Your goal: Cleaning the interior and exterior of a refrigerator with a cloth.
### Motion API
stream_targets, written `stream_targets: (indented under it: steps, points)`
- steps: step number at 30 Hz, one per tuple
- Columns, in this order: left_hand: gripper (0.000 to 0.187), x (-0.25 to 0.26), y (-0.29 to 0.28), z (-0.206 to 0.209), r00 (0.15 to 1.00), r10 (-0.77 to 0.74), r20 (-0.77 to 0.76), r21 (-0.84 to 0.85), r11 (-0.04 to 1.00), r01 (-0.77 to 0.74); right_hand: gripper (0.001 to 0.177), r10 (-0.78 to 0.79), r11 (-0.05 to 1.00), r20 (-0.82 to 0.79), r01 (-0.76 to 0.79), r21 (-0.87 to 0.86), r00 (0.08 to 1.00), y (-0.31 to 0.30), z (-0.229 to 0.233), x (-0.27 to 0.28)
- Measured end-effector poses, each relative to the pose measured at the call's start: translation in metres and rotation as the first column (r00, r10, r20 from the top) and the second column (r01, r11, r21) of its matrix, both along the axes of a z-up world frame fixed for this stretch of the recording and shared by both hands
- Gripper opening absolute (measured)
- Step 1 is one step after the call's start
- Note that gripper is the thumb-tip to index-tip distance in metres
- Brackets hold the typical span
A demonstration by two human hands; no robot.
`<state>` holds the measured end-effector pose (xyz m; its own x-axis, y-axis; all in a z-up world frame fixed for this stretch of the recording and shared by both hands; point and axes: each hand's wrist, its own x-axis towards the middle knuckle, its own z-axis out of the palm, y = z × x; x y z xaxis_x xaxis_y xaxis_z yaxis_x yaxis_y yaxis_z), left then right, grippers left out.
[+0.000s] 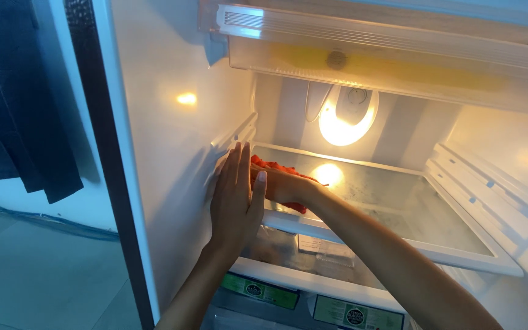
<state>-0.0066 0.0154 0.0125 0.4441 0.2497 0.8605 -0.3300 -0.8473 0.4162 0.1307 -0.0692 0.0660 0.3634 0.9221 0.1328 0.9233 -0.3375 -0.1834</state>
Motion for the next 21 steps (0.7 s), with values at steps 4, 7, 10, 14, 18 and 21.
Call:
stream_targets:
  steps: [4,7,10,14,18,21]
  points:
    - [0.066,0.002,-0.002,-0.003,1.000,-0.005,0.003,0.017,1.000,0.005,0.045,0.013,0.999,0.064,-0.015,0.035,0.998,0.013,-0.011,0.038]
    - [0.065,0.009,-0.001,-0.008,0.997,0.073,-0.005,0.092,0.993,-0.073,0.053,-0.011,0.995,0.121,-0.001,0.100,0.993,0.025,-0.015,0.074]
    - [0.066,0.013,0.002,-0.012,0.986,0.160,-0.040,0.168,0.974,-0.152,0.046,-0.210,0.975,-0.017,0.211,0.064,0.978,0.034,-0.029,0.128]
    - [0.066,0.007,-0.001,-0.007,0.991,0.131,-0.001,0.171,0.977,-0.129,0.045,-0.246,0.951,0.079,0.224,0.214,0.966,0.004,-0.025,0.145]
    - [0.068,0.006,-0.005,-0.006,0.986,0.165,-0.019,0.163,0.974,-0.160,0.048,-0.501,0.852,-0.211,0.521,0.048,0.839,-0.054,0.011,0.079]
    - [0.070,0.014,-0.002,-0.010,0.973,0.230,-0.019,0.235,0.947,-0.219,0.065,-0.450,0.843,-0.276,0.506,0.182,0.849,-0.114,0.019,0.071]
